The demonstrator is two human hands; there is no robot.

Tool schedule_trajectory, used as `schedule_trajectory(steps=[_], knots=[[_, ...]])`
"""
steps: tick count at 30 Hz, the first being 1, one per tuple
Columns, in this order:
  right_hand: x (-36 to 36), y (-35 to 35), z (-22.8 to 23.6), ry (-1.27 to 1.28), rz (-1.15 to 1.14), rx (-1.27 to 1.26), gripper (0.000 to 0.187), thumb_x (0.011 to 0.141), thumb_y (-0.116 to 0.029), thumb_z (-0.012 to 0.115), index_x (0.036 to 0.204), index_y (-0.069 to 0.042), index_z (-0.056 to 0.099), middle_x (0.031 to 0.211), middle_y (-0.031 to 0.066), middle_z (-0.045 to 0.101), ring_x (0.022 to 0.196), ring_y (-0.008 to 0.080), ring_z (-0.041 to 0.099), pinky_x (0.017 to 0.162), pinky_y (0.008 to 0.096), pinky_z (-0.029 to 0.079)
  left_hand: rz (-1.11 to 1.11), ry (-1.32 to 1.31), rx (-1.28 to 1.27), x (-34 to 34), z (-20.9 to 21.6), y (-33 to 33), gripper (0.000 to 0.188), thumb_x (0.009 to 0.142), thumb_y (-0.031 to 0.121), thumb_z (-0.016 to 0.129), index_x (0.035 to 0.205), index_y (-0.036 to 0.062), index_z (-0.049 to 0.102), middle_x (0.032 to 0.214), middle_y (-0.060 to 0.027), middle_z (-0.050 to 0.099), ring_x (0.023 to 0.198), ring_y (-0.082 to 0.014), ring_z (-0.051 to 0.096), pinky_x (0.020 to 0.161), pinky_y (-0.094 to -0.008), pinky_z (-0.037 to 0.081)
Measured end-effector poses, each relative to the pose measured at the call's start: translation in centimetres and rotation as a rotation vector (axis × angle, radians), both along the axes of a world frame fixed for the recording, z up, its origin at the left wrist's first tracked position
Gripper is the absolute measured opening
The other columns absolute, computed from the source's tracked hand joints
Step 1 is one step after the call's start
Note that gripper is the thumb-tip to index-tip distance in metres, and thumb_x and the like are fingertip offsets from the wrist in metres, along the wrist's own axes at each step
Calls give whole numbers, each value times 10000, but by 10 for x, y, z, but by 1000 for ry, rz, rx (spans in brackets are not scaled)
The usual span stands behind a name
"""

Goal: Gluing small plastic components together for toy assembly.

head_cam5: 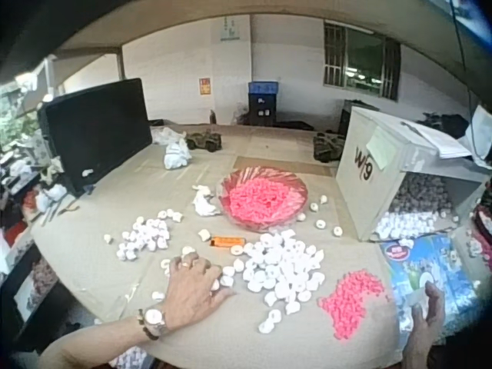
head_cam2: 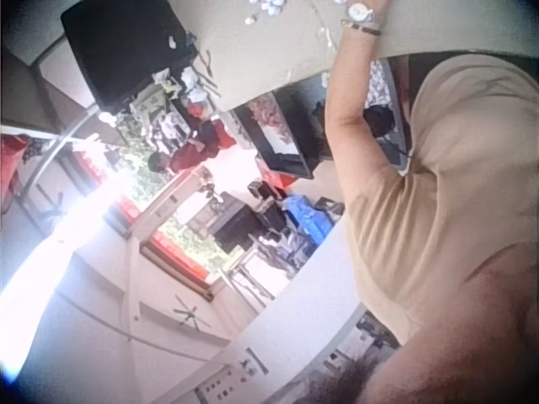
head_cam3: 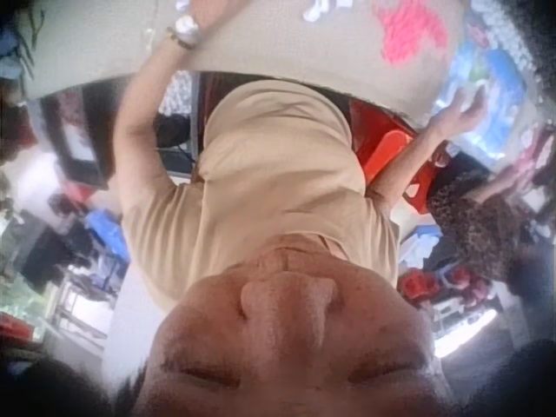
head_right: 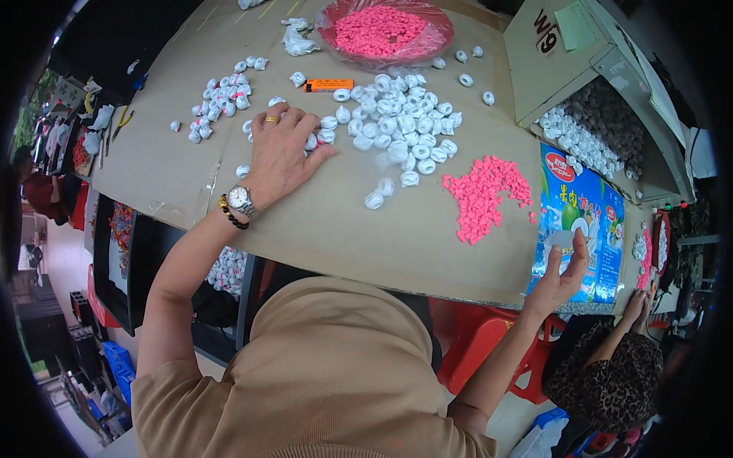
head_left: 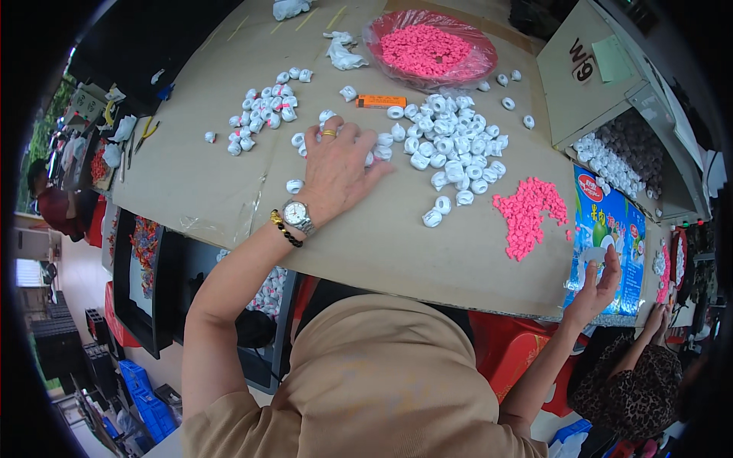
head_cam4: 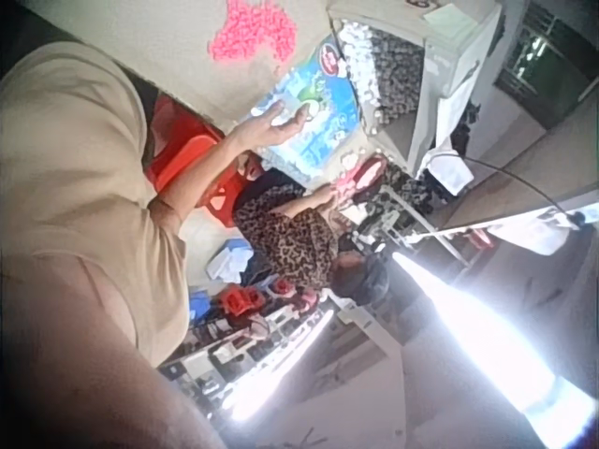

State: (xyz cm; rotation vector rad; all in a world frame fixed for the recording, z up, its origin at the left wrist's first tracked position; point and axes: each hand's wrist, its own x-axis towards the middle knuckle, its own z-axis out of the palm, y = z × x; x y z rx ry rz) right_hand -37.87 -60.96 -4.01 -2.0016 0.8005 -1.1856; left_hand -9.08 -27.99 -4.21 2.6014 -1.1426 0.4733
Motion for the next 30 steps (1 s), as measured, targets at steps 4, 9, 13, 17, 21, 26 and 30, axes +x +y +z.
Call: schedule_trajectory(steps=[4, 9, 13, 17, 21, 26, 30], knots=[[1, -2, -2, 51, -19, -36, 401, 867, 20, 562, 1266, 1, 522, 1296, 114, 523, 1219, 205, 470, 1015, 342, 388, 16, -9, 0, 5, -7, 2, 235, 821, 287, 638, 964, 103, 605, 1019, -78, 593, 1106, -307, 487, 917, -500, 328], [-3, -5, -2, -4, -18, 26, 395, 869, 21, 560, 1261, 0, 526, 1281, 113, 530, 1217, 201, 471, 1015, 345, 387, 40, -96, -38, 25, -11, 26, 207, 808, 265, 633, 924, 95, 609, 990, -90, 600, 1080, -313, 500, 892, -507, 339], [-2, -6, 2, -12, -31, 21, 387, 872, 17, 563, 1257, -3, 529, 1279, 110, 531, 1218, 199, 470, 1010, 346, 393, 119, -146, -22, 55, -9, 52, 226, 819, 266, 632, 958, 90, 608, 1028, -75, 611, 1087, -302, 509, 877, -478, 362], [1, 3, 10, -24, -39, 24, 371, 879, 11, 560, 1249, -3, 532, 1276, 109, 532, 1216, 199, 473, 1006, 347, 398, 241, -176, 6, 85, -8, 70, 230, 819, 266, 613, 965, 87, 611, 993, -91, 618, 1068, -306, 515, 881, -478, 360], [-2, 4, 11, -17, -58, -76, 322, 883, 14, 554, 1206, -1, 551, 1232, 103, 549, 1130, 191, 520, 959, 335, 429, 389, -259, 46, 93, 1, 63, 250, 797, 243, 620, 1000, 98, 605, 1029, -108, 609, 1054, -315, 510, 883, -488, 353], [-4, -1, 6, -213, -221, -110, 270, 853, 58, 560, 1110, -2, 500, 1150, 111, 542, 987, 175, 535, 853, 306, 460, -14, -302, -22, 83, 8, 22, 332, 868, 221, 571, 1195, 164, 572, 1191, -115, 569, 1209, -348, 446, 977, -516, 327], [-9, -15, 2, -322, -330, -57, 298, 831, 80, 559, 1092, -6, 444, 1143, 117, 521, 1014, 184, 514, 840, 301, 459, -16, -283, 66, 92, 0, 15, 304, 880, 240, 586, 1180, 199, 601, 1173, -104, 568, 1223, -336, 430, 1003, -515, 314]])
